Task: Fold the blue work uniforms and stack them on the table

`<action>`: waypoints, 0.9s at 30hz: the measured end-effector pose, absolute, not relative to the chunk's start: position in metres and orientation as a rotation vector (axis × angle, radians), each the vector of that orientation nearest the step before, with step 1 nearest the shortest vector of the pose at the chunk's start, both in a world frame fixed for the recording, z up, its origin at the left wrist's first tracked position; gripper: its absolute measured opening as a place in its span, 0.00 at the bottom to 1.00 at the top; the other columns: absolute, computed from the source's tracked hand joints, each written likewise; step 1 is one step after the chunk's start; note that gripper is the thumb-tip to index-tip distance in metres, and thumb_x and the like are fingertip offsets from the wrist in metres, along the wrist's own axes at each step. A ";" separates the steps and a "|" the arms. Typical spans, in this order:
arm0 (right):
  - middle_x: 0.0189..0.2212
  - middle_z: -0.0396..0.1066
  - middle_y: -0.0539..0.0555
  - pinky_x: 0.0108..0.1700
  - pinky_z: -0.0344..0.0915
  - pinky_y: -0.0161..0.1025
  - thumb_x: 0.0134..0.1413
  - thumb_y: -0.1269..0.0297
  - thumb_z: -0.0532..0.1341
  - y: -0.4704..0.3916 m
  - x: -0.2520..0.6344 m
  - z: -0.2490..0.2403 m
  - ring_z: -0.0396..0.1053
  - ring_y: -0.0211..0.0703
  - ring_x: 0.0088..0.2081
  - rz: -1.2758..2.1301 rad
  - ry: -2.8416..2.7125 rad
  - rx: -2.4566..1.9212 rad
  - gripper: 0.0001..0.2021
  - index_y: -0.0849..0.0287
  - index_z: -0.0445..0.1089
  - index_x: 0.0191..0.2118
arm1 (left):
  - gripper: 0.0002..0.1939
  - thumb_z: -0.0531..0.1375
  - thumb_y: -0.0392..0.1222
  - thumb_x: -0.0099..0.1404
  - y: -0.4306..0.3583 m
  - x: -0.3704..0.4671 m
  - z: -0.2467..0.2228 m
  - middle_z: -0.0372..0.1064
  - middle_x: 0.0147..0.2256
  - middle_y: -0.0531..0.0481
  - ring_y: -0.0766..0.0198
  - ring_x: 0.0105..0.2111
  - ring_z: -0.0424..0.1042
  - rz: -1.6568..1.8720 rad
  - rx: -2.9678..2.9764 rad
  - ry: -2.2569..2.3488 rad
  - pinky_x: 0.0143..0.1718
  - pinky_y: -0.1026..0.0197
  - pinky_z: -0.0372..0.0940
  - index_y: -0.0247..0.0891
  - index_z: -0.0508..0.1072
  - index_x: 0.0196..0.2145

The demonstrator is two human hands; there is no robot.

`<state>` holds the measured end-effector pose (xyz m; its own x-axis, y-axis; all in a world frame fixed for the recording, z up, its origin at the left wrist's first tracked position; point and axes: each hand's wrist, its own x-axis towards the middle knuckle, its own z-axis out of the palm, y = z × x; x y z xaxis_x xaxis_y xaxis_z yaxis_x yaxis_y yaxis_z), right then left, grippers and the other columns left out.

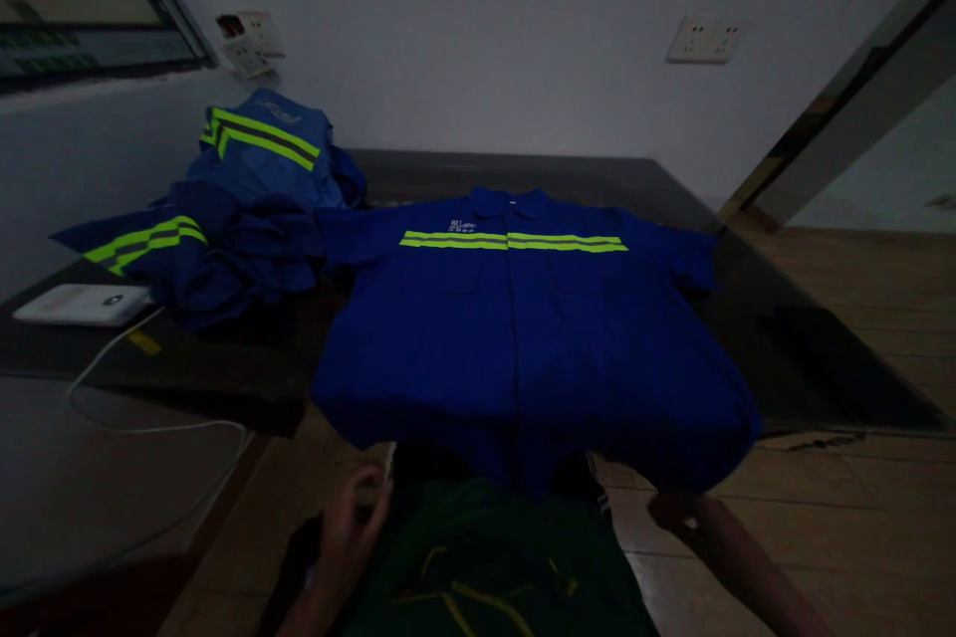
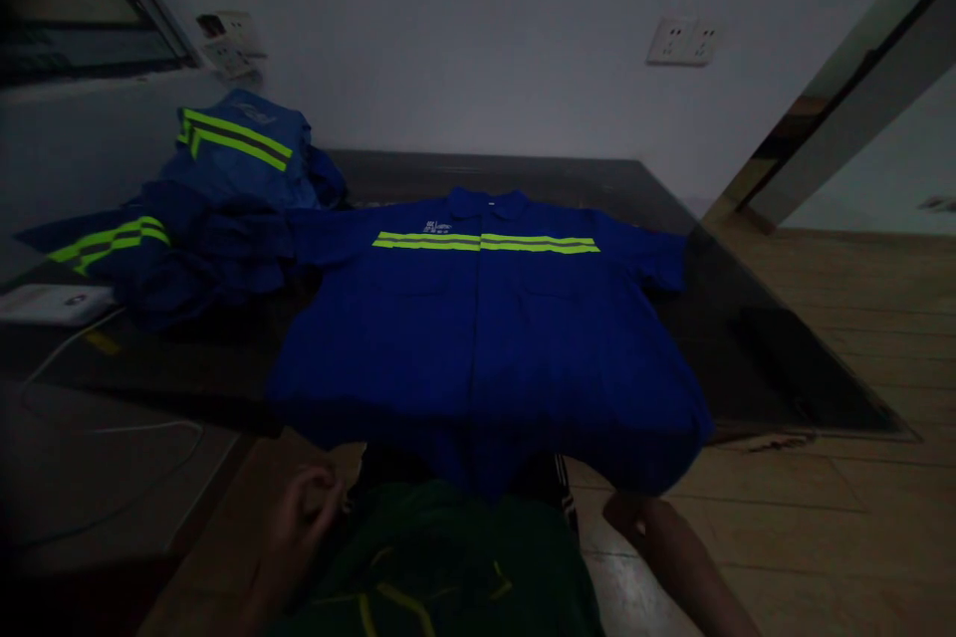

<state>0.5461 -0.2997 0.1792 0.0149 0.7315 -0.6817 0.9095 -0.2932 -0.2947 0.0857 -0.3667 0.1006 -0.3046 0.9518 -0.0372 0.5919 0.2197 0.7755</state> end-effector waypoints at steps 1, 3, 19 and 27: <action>0.36 0.78 0.58 0.35 0.70 0.39 0.52 0.55 0.55 -0.300 0.520 0.178 0.76 0.49 0.37 -1.330 1.759 1.964 0.14 0.55 0.75 0.32 | 0.09 0.56 0.47 0.65 -0.365 0.098 0.104 0.70 0.31 0.49 0.61 0.33 0.72 0.820 1.516 1.796 0.36 0.60 0.68 0.39 0.70 0.34; 0.43 0.75 0.57 0.44 0.68 0.39 0.55 0.60 0.55 -0.299 0.468 0.175 0.73 0.47 0.44 -1.522 1.901 1.813 0.13 0.56 0.74 0.41 | 0.11 0.52 0.42 0.68 -0.352 0.123 0.111 0.73 0.35 0.47 0.61 0.37 0.73 0.644 1.621 1.466 0.41 0.60 0.68 0.40 0.73 0.38; 0.37 0.75 0.58 0.36 0.63 0.37 0.63 0.56 0.51 -0.281 0.365 0.144 0.74 0.48 0.39 -0.888 1.844 1.773 0.14 0.58 0.69 0.41 | 0.16 0.53 0.39 0.68 -0.300 0.208 0.109 0.69 0.51 0.42 0.58 0.51 0.69 0.355 1.334 1.189 0.53 0.56 0.63 0.37 0.67 0.52; 0.39 0.77 0.55 0.43 0.63 0.36 0.59 0.67 0.54 -0.254 0.374 0.196 0.73 0.45 0.41 -1.543 1.900 1.433 0.12 0.57 0.76 0.40 | 0.11 0.53 0.36 0.67 -0.285 0.208 0.108 0.76 0.39 0.47 0.60 0.40 0.74 0.396 1.315 1.387 0.44 0.60 0.65 0.38 0.76 0.37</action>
